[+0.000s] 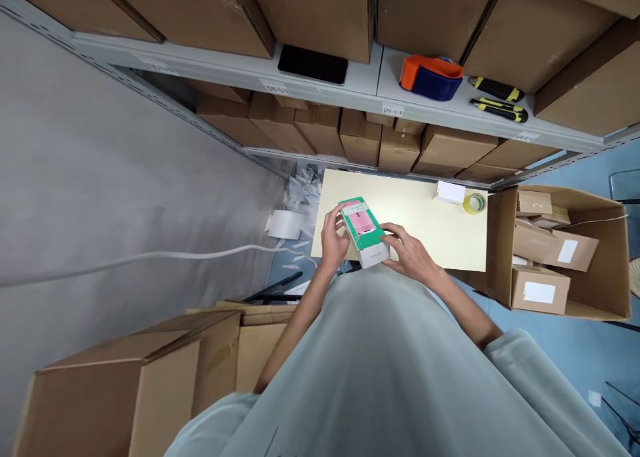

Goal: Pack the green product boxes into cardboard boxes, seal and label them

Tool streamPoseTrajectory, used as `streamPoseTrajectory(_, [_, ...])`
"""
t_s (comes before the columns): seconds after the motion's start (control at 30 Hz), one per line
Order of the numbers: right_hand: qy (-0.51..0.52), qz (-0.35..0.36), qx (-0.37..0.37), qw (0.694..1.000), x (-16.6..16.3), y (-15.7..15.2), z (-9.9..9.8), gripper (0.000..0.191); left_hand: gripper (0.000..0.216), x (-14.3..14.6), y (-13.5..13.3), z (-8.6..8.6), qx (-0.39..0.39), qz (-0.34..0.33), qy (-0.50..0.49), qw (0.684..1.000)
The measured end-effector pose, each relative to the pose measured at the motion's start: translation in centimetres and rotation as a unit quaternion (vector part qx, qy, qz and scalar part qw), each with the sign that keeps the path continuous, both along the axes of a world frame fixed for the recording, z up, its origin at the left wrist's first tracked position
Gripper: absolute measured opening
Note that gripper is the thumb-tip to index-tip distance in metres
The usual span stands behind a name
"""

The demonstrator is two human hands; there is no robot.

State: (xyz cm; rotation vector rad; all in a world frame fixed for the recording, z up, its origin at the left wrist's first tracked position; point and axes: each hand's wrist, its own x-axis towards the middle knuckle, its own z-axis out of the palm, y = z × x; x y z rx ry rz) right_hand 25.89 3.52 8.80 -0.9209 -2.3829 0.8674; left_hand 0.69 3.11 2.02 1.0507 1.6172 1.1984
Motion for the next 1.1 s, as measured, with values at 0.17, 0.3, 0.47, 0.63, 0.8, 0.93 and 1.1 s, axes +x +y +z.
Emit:
streamPoseTrajectory(0.17, [0.107, -0.125, -0.125, 0.978, -0.8, 2.1, -0.9, 0.081, 0.071, -2.2, 0.1, -0.4, -0.005, -0.108, 0.015, 0.994])
streamPoseTrajectory(0.3, [0.174, -0.277, -0.250, 0.911, -1.8, 5.7, -3.0, 0.096, 0.059, -2.9, -0.8, -1.0, -0.132, -0.171, -0.087, 0.973])
streamPoseTrajectory(0.47, [0.212, -0.310, -0.337, 0.864, -3.3, 8.4, -5.9, 0.099, 0.062, -1.1, -2.1, -0.7, -0.126, -0.094, -0.074, 0.985])
streamPoseTrajectory(0.63, [0.225, -0.295, -0.360, 0.856, -4.6, 8.2, -7.1, 0.106, 0.071, 0.8, -2.4, 1.0, -0.036, -0.011, 0.144, 0.989])
streamPoseTrajectory(0.8, [0.199, -0.295, -0.369, 0.858, -5.1, 8.4, -7.9, 0.107, 0.072, 1.0, -2.4, 0.9, -0.023, 0.004, 0.173, 0.985])
streamPoseTrajectory(0.93, [0.162, -0.311, -0.348, 0.869, -7.1, 9.6, -9.0, 0.104, 0.070, 0.3, -1.7, -1.4, -0.056, 0.032, 0.141, 0.988])
streamPoseTrajectory(1.1, [0.107, -0.276, -0.335, 0.894, -12.0, 11.9, -10.8, 0.099, 0.070, -1.1, 1.1, -3.8, -0.078, 0.115, 0.166, 0.976])
